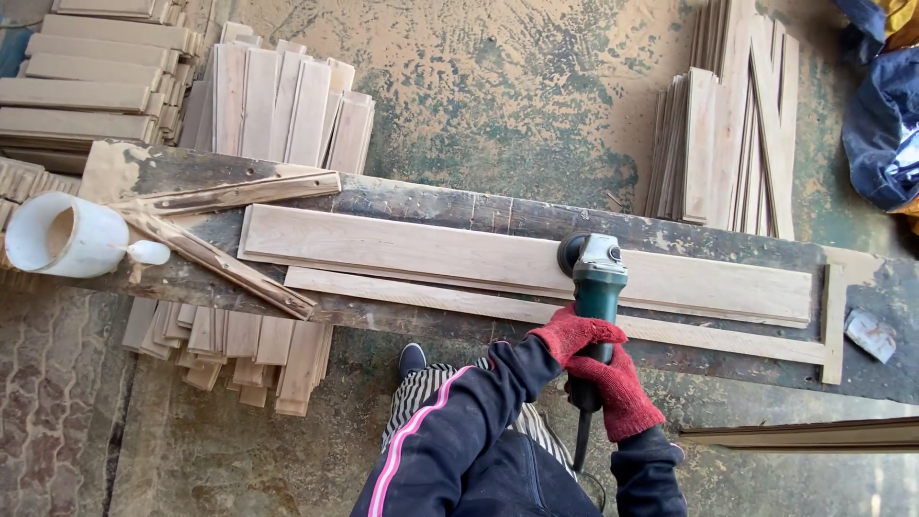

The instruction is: The recorder is using an angle grinder with a sanding disc to smooth the surfaces of long wooden planks.

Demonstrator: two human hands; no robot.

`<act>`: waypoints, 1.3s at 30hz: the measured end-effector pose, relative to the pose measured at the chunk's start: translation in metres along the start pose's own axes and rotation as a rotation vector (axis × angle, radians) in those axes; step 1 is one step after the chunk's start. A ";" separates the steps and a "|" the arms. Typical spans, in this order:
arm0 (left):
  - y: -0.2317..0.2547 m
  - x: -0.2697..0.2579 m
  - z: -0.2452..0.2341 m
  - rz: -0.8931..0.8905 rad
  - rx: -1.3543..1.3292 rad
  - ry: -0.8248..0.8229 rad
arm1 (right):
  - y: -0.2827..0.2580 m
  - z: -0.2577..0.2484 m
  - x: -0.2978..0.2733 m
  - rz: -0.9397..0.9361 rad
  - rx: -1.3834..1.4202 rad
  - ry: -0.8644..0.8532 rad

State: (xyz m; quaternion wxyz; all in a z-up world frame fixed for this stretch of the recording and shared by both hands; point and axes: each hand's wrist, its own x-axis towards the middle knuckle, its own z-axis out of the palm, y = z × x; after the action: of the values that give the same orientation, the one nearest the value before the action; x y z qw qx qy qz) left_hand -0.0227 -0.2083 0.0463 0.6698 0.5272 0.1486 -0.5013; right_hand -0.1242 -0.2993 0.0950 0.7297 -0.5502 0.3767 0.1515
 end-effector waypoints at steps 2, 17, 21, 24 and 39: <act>-0.002 -0.002 -0.007 0.026 -0.022 -0.008 | 0.002 0.002 0.002 -0.002 -0.016 -0.012; 0.048 -0.095 -0.186 0.060 -0.166 0.068 | 0.004 0.203 -0.002 -0.003 -0.023 -0.067; 0.045 -0.115 -0.246 0.135 -0.147 0.086 | 0.006 0.264 0.001 0.091 -0.050 -0.148; 0.015 -0.084 -0.294 -0.024 -0.205 0.220 | -0.002 0.314 -0.020 -0.031 -0.134 -0.016; 0.031 -0.056 -0.248 -0.141 -0.165 0.300 | -0.034 0.264 -0.013 0.012 -0.211 -0.030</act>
State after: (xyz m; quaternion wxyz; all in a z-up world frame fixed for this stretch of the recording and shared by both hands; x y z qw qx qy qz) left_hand 0.0594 0.0307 0.0052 0.6444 0.5276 0.3239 -0.4489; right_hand -0.0100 -0.0665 0.1573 0.6723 -0.6195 0.3509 0.2027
